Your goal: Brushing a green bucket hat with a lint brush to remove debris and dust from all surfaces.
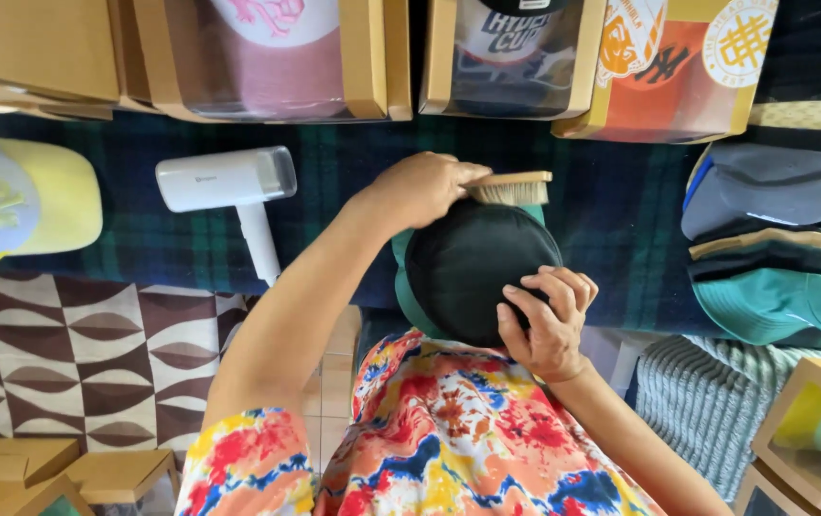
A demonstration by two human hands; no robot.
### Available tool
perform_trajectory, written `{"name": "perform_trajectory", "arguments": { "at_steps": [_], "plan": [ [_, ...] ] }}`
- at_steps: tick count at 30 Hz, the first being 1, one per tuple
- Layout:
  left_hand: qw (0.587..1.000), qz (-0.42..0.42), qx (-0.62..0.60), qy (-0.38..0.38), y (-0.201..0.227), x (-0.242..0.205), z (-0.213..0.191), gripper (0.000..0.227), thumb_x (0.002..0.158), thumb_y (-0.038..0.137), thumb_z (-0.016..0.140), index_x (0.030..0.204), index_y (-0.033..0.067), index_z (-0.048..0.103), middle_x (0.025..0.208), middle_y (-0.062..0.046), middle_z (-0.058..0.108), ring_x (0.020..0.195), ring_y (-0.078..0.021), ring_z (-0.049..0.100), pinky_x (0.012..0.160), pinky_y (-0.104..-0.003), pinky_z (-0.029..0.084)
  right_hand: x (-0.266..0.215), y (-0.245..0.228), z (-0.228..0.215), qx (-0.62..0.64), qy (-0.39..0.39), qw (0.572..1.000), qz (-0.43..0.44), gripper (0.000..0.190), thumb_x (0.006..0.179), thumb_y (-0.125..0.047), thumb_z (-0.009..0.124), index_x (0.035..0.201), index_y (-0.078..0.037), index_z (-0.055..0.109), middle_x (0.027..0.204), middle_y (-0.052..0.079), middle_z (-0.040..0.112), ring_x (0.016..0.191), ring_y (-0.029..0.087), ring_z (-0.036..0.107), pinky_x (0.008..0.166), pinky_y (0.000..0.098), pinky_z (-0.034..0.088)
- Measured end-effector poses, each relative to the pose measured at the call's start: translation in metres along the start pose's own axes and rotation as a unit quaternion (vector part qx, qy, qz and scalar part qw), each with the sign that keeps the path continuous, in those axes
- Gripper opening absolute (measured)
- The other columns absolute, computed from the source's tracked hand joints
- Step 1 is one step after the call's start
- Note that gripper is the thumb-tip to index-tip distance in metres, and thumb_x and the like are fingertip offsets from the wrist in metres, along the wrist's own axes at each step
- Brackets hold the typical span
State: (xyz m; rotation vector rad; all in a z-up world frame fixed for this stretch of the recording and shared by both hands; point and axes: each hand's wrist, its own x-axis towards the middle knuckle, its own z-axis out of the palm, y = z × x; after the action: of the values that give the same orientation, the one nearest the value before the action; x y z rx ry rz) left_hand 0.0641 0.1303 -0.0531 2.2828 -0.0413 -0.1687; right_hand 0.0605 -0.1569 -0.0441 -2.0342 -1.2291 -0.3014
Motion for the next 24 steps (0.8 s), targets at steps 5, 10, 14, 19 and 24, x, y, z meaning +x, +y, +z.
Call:
{"name": "perform_trajectory", "arguments": {
  "at_steps": [5, 10, 14, 19, 24],
  "plan": [
    [0.983, -0.092, 0.151, 0.043, -0.04, -0.021, 0.025, 0.034, 0.092, 0.012, 0.058, 0.122, 0.0109, 0.073, 0.086, -0.014, 0.067, 0.076, -0.0343, 0.071, 0.061, -0.042, 0.059, -0.001, 0.002, -0.001, -0.002, -0.009, 1.0, -0.007, 0.02, 0.095, -0.026, 0.07, 0.107, -0.011, 0.073, 0.113, 0.009, 0.058, 0.111, 0.036, 0.055, 0.094, 0.0519, 0.042],
    [0.981, -0.112, 0.063, 0.145, 0.015, -0.072, 0.029, 0.044, 0.104, 0.022, 0.055, 0.147, 0.015, 0.052, 0.096, -0.018, 0.065, 0.084, -0.0374, 0.07, 0.066, -0.043, 0.059, -0.001, 0.004, -0.001, -0.007, -0.024, 1.0, 0.008, 0.029, 0.097, -0.032, 0.066, 0.115, -0.009, 0.071, 0.125, 0.013, 0.055, 0.124, 0.043, 0.049, 0.102, 0.0547, 0.037],
    [0.954, -0.29, 0.077, -0.001, -0.061, -0.127, 0.103, 0.069, 0.096, 0.014, 0.063, 0.16, 0.015, 0.036, 0.111, -0.024, 0.065, 0.092, -0.0376, 0.074, 0.076, -0.042, 0.064, 0.006, 0.0, -0.002, 0.019, -0.035, 0.999, 0.003, 0.036, 0.101, -0.032, 0.061, 0.124, -0.005, 0.067, 0.136, 0.017, 0.05, 0.14, 0.047, 0.04, 0.11, 0.0551, 0.031],
    [0.945, -0.217, -0.055, 0.239, 0.014, -0.146, 0.076, 0.059, 0.102, 0.019, 0.058, 0.158, 0.0144, 0.039, 0.102, -0.022, 0.065, 0.085, -0.0348, 0.073, 0.07, -0.043, 0.06, 0.009, 0.001, 0.002, 0.04, -0.045, 0.998, 0.003, 0.045, 0.1, -0.027, 0.061, 0.133, 0.003, 0.064, 0.145, 0.028, 0.046, 0.144, 0.055, 0.033, 0.116, 0.0624, 0.027],
    [0.912, -0.177, -0.134, 0.346, -0.003, -0.171, 0.164, 0.054, 0.103, 0.017, 0.058, 0.155, 0.008, 0.046, 0.124, -0.023, 0.069, 0.108, -0.0359, 0.07, 0.091, -0.04, 0.058, 0.007, 0.001, 0.002, 0.034, -0.039, 0.999, -0.001, 0.046, 0.096, -0.023, 0.061, 0.132, 0.005, 0.065, 0.144, 0.031, 0.048, 0.14, 0.057, 0.039, 0.114, 0.0657, 0.031]
  ]
}}
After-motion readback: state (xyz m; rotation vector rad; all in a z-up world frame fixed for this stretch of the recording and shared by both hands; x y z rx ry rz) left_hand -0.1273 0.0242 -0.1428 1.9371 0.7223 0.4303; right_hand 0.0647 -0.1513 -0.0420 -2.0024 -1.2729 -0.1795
